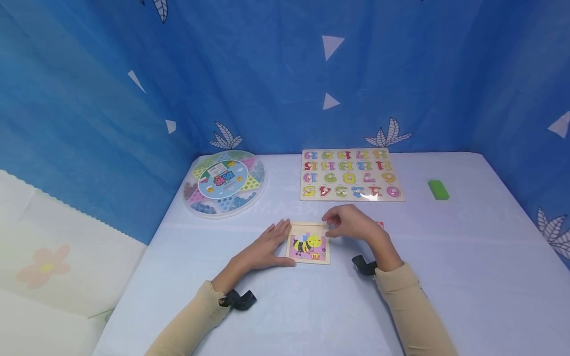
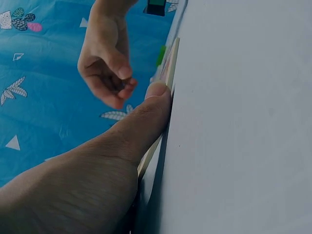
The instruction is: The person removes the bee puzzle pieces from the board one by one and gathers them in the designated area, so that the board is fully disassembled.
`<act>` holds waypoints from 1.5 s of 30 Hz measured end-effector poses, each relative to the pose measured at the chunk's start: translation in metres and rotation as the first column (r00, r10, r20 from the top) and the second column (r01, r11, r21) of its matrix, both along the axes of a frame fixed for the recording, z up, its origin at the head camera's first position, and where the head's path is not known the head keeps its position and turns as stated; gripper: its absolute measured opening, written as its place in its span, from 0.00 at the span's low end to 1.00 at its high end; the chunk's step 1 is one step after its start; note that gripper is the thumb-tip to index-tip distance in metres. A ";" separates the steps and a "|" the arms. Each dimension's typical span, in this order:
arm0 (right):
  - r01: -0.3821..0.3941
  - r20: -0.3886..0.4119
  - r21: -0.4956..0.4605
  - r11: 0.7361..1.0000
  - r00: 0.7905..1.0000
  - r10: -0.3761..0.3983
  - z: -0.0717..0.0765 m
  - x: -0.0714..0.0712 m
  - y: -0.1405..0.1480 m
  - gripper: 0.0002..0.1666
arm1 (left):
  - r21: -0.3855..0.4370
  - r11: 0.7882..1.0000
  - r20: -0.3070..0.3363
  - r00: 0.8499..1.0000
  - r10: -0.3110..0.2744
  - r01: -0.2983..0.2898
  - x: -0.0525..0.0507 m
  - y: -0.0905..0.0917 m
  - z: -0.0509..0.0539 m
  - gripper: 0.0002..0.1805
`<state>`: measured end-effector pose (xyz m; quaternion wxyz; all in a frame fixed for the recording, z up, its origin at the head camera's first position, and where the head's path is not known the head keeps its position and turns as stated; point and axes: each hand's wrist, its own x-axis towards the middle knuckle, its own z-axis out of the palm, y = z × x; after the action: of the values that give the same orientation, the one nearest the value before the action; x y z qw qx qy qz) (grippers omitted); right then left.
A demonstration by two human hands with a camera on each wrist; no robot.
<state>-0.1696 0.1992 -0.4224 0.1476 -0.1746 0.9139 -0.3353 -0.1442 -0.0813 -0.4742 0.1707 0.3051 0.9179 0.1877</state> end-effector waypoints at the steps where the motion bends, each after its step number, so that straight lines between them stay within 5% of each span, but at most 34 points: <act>1: -0.012 0.006 -0.001 1.000 1.000 0.012 0.001 0.000 -0.004 0.22 | -0.005 1.000 -0.001 1.000 0.000 0.000 0.000 0.000 0.000 0.59; 13: -0.098 0.060 0.032 0.995 0.994 0.096 0.000 -0.001 -0.044 0.23 | -0.012 1.000 -0.002 1.000 -0.001 0.001 0.000 0.000 0.002 0.58; 22: -0.176 0.020 0.059 0.983 0.984 0.175 -0.013 -0.002 -0.062 0.19 | -0.006 1.000 -0.012 1.000 -0.011 0.011 0.000 -0.001 -0.001 0.58; 45: -0.159 0.058 0.087 0.983 0.986 0.155 -0.016 0.004 -0.074 0.19 | -0.001 1.000 -0.020 1.000 -0.017 0.017 -0.001 -0.001 -0.002 0.58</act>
<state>-0.1660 0.1247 -0.4387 0.2045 -0.2306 0.9076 -0.2850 -0.1450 -0.0826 -0.4762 0.1631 0.3146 0.9171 0.1829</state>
